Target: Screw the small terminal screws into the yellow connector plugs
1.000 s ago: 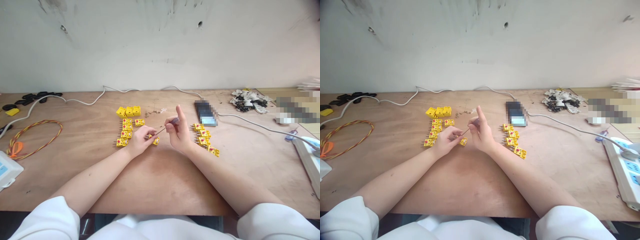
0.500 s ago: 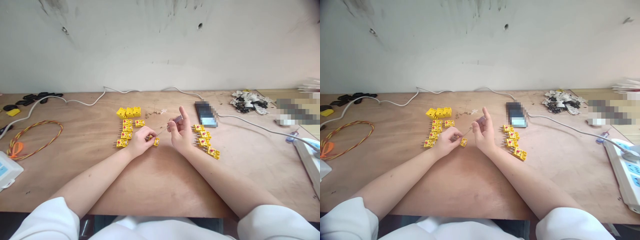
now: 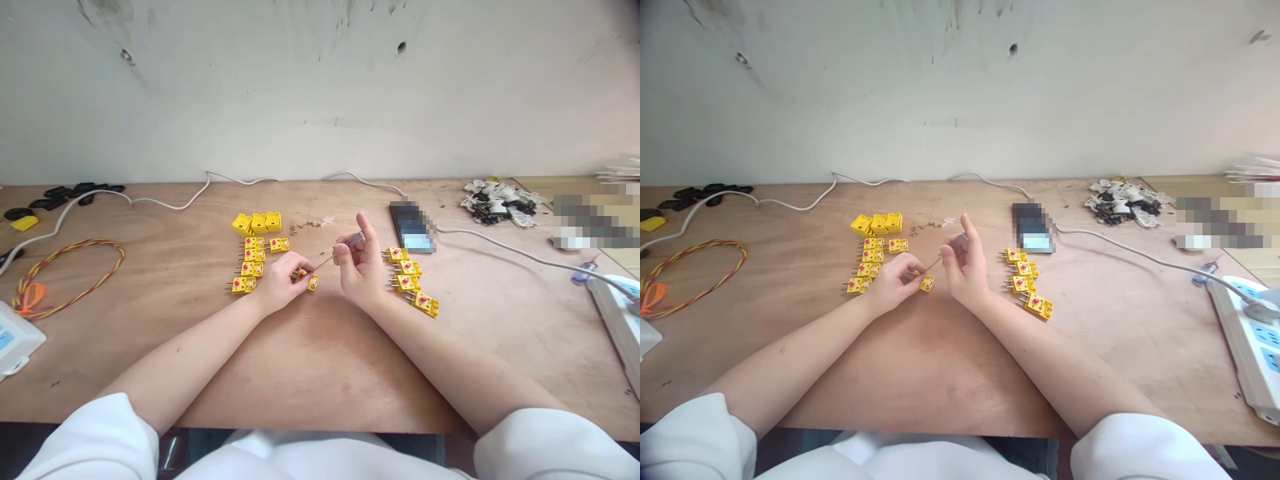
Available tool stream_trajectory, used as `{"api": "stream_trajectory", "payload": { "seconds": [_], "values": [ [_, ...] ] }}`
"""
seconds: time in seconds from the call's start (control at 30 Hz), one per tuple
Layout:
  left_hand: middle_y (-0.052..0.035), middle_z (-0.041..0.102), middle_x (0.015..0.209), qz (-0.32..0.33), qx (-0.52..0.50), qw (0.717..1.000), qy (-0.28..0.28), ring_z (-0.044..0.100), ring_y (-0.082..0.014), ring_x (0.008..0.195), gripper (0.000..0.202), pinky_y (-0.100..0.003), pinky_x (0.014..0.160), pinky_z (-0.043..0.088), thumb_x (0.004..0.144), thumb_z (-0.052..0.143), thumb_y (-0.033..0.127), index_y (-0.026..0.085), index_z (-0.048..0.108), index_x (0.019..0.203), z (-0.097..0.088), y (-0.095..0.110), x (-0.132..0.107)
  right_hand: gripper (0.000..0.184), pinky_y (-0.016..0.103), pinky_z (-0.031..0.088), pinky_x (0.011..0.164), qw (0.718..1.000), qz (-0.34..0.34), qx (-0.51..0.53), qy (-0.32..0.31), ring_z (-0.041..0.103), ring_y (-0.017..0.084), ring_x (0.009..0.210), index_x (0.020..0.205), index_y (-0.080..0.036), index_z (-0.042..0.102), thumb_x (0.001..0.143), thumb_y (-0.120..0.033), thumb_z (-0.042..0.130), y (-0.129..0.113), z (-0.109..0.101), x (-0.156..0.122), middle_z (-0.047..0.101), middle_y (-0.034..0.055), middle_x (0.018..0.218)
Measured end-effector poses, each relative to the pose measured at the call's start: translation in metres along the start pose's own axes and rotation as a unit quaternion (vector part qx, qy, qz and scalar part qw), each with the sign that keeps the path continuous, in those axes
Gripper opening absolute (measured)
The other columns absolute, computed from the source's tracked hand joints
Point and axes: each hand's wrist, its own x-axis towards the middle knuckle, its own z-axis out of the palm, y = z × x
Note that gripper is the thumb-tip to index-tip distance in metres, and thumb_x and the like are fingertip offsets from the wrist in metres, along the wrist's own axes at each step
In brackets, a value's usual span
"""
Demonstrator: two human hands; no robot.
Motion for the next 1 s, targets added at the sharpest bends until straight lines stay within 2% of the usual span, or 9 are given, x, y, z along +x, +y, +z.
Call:
{"api": "stream_trajectory", "payload": {
  "seconds": [0.13, 0.3, 0.53, 0.8, 1.0],
  "values": [
    [-0.0037, 0.069, 0.103, -0.014, -0.008, 1.000, 0.001, 0.069, -0.0154, 0.093, 0.019, -0.028, 0.078, 0.060, 0.090, 0.067, 0.023, 0.021, 0.062, 0.109, 0.001, -0.002, -0.002, 0.063, 0.030, 0.056, 0.065, 1.000, -0.015, -0.013, -0.009, 0.056, 0.015, 0.071, 0.156, -0.031, 0.026, 0.100, -0.039, 0.053, -0.001, 0.000, 0.001, 0.058, 0.0022, 0.090],
    [-0.0043, 0.068, 0.104, -0.001, -0.002, 1.000, -0.009, 0.069, -0.0163, 0.096, 0.018, -0.030, 0.081, 0.060, 0.092, 0.066, 0.023, 0.021, 0.063, 0.110, 0.001, -0.004, -0.002, 0.065, 0.031, 0.058, 0.070, 0.999, -0.024, -0.034, -0.023, 0.058, 0.015, 0.076, 0.158, -0.029, 0.024, 0.100, -0.036, 0.052, 0.002, -0.001, -0.001, 0.058, 0.0030, 0.090],
    [-0.0048, 0.068, 0.102, 0.022, 0.010, 0.999, -0.022, 0.067, -0.0173, 0.098, 0.016, -0.031, 0.082, 0.058, 0.093, 0.064, 0.021, 0.021, 0.064, 0.109, 0.002, -0.004, -0.002, 0.066, 0.032, 0.058, 0.071, 0.991, -0.052, -0.066, -0.102, 0.060, 0.016, 0.079, 0.160, -0.029, 0.018, 0.102, -0.033, 0.049, 0.005, -0.007, -0.002, 0.064, 0.0060, 0.096],
    [-0.0043, 0.066, 0.100, 0.028, 0.016, 0.998, -0.052, 0.065, -0.0177, 0.095, 0.018, -0.031, 0.081, 0.055, 0.094, 0.060, 0.017, 0.022, 0.064, 0.111, 0.002, -0.003, 0.002, 0.071, 0.029, 0.058, 0.073, 0.958, -0.122, -0.119, -0.233, 0.062, 0.014, 0.076, 0.162, -0.032, 0.003, 0.102, -0.024, 0.042, -0.006, -0.010, 0.007, 0.067, 0.0024, 0.094],
    [-0.0042, 0.064, 0.097, 0.035, 0.054, 0.996, -0.069, 0.060, -0.0205, 0.096, 0.028, -0.035, 0.086, 0.052, 0.086, 0.058, 0.007, 0.022, 0.064, 0.109, 0.000, -0.001, 0.004, 0.071, 0.028, 0.058, 0.072, 0.952, -0.127, -0.139, -0.240, 0.063, 0.014, 0.074, 0.162, -0.031, 0.002, 0.103, -0.025, 0.041, -0.005, -0.010, 0.008, 0.067, 0.0015, 0.092]
  ]
}}
